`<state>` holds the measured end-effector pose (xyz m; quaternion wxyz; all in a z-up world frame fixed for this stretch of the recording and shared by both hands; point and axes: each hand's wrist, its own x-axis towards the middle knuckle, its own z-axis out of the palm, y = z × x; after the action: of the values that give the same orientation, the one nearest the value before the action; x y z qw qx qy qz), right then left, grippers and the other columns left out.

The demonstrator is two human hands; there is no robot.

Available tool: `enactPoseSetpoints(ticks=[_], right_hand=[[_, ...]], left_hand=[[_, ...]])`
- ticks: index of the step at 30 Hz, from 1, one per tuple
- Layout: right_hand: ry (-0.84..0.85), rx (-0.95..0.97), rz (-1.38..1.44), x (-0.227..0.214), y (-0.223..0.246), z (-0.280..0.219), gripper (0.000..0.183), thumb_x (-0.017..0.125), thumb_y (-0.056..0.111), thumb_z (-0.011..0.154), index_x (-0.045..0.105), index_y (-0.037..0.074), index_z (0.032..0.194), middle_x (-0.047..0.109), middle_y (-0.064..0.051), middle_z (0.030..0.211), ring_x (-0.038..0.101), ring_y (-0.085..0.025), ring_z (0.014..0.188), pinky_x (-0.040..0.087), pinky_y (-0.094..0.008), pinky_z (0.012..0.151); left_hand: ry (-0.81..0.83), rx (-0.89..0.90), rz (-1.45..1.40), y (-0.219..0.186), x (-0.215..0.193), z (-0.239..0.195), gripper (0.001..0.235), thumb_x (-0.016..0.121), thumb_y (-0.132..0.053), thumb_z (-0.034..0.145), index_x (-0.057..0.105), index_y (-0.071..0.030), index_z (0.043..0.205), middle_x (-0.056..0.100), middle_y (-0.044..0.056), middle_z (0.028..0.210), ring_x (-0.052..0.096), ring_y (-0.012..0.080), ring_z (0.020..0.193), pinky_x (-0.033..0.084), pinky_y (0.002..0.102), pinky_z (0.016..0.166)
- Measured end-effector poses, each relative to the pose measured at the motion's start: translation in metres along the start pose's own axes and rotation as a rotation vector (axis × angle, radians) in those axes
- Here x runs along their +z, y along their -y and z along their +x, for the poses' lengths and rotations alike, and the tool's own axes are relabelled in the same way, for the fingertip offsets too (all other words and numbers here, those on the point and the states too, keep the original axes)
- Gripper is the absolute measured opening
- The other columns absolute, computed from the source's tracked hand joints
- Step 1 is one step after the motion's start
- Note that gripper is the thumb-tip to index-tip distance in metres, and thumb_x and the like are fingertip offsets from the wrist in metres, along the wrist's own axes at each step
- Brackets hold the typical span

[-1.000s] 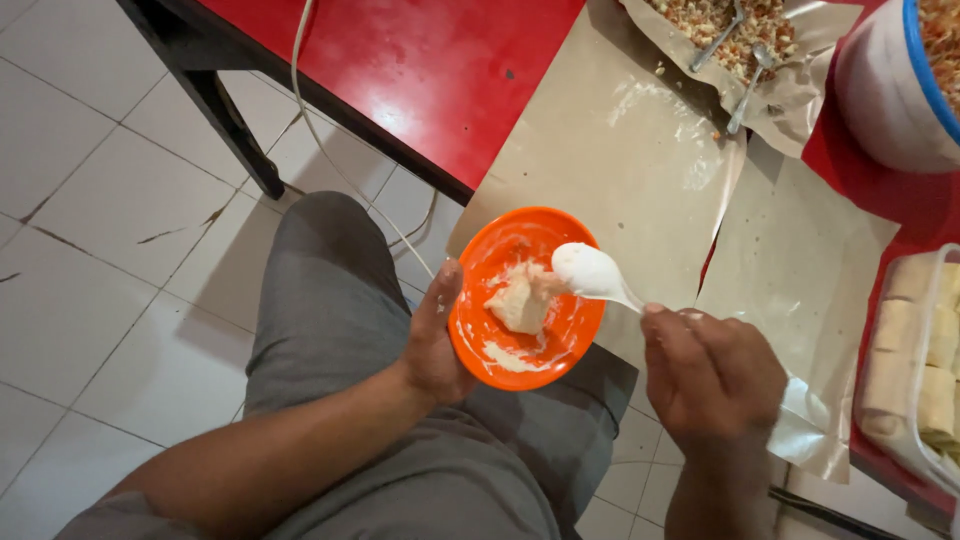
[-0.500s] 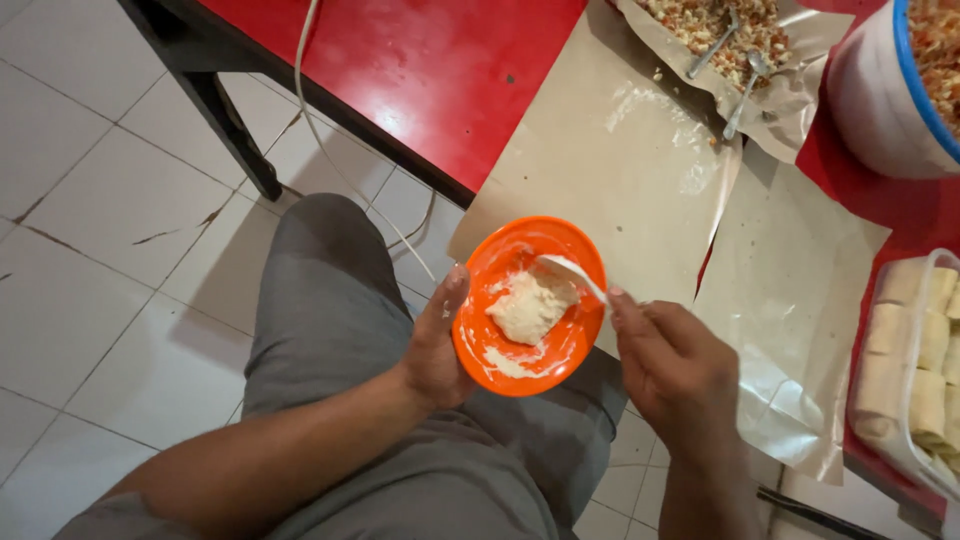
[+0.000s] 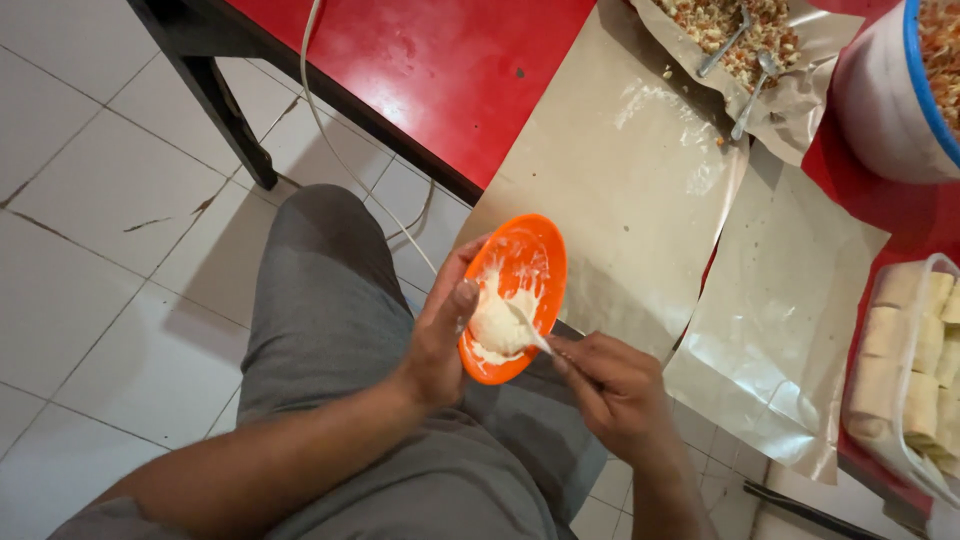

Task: The person scoops a vegetable filling onto a round wrapper, folds it into a roll, and places it in a container. They then mix a white paste in a small bowl using a spoon.

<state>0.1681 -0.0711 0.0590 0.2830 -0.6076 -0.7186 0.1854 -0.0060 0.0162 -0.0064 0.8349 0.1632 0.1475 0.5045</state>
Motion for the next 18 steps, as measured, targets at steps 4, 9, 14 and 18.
enactPoseSetpoints(ticks=[4,9,14,18], right_hand=[[0.072,0.080,0.125,0.008,0.002,0.002,0.021,0.065,0.013,0.096,0.078,0.005,0.111,0.067,-0.002,0.074,0.058,-0.011,0.063,0.047,-0.024,0.061],[0.051,0.371,0.493,0.014,-0.019,0.002,0.026,0.066,0.016,0.096,0.080,-0.003,0.106,0.081,-0.013,0.101,0.075,-0.020,0.092,0.060,-0.030,0.079],[-0.149,0.386,0.403,-0.010,-0.019,0.004,0.024,0.065,0.010,0.094,0.078,-0.004,0.108,0.078,-0.015,0.108,0.065,-0.015,0.079,0.045,-0.024,0.056],[-0.262,0.182,0.507,-0.038,0.015,0.009,0.019,0.060,0.001,0.096,0.069,-0.011,0.108,0.067,-0.020,0.086,0.045,-0.014,0.056,0.034,-0.025,0.050]], left_hand=[[0.052,0.003,0.157,-0.004,0.001,-0.007,0.078,0.069,-0.051,0.087,0.043,-0.006,0.145,0.052,0.011,0.137,0.057,0.0227,0.124,0.052,0.036,0.101],[0.073,0.006,0.208,-0.005,0.002,-0.007,0.085,0.070,-0.058,0.083,0.044,-0.005,0.144,0.054,0.011,0.134,0.059,0.0211,0.117,0.052,0.034,0.097],[0.180,0.003,-0.041,-0.008,0.005,-0.007,0.067,0.060,-0.056,0.097,0.048,-0.004,0.139,0.062,0.015,0.127,0.063,0.0288,0.116,0.055,0.044,0.099],[0.091,-0.141,-0.281,0.015,-0.019,-0.003,0.063,0.059,-0.055,0.097,0.057,-0.003,0.133,0.066,0.021,0.130,0.066,0.0360,0.120,0.058,0.049,0.098]])
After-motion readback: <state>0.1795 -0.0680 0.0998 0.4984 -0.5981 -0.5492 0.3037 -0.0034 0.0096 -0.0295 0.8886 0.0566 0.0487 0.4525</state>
